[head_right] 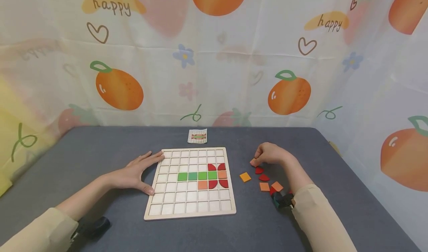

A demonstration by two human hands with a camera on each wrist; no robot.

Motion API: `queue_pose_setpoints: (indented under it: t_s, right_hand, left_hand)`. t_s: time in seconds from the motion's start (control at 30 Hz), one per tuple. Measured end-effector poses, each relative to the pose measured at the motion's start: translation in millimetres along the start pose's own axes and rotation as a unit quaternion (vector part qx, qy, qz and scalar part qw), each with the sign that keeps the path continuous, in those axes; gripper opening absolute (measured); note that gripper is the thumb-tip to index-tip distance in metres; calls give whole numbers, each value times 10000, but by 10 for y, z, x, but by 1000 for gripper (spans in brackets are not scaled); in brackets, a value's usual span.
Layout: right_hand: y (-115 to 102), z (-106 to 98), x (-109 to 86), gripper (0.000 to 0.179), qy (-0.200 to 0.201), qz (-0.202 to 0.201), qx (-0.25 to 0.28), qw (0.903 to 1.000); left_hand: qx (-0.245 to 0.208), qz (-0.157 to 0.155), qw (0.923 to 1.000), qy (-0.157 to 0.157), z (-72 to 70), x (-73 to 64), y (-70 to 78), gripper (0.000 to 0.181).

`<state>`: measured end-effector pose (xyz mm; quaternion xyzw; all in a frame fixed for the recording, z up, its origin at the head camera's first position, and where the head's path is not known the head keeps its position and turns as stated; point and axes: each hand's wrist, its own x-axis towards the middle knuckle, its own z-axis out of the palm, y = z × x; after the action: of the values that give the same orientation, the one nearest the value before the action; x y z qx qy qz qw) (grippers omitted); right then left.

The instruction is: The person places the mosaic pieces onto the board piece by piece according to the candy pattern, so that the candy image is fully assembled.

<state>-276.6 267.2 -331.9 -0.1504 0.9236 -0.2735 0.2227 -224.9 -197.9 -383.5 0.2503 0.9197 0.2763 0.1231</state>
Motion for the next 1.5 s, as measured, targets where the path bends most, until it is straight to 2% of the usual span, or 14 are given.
queue_pose_setpoints:
  t_s: [0.33, 0.67, 0.9, 1.03, 1.27, 1.5]
  right_hand:
    - [-37, 12, 22, 21, 268, 172, -456, 9985]
    - [-54, 20, 12, 12, 495, -199, -424, 9977]
    - [-111, 8, -10, 13, 507, -197, -112, 9985]
    - [-161, 20, 7, 18, 590, -377, 41, 9975]
    - [-324, 95, 35, 25, 692, -969, -56, 9929]
    - [-517, 210, 98, 25, 549, -1142, 283, 9915]
  left_hand:
    - [-4, -3, 10000, -9, -3, 7, -11, 114]
    - [-22, 14, 10000, -25, -3, 10, -21, 114]
    - [-38, -27, 10000, -36, 7, 15, -39, 114]
    - [-42, -2, 10000, -36, 7, 14, -32, 114]
    - [-64, -47, 10000, -46, 7, 16, -31, 114]
    - [-63, 17, 10000, -33, -1, 4, -17, 114]
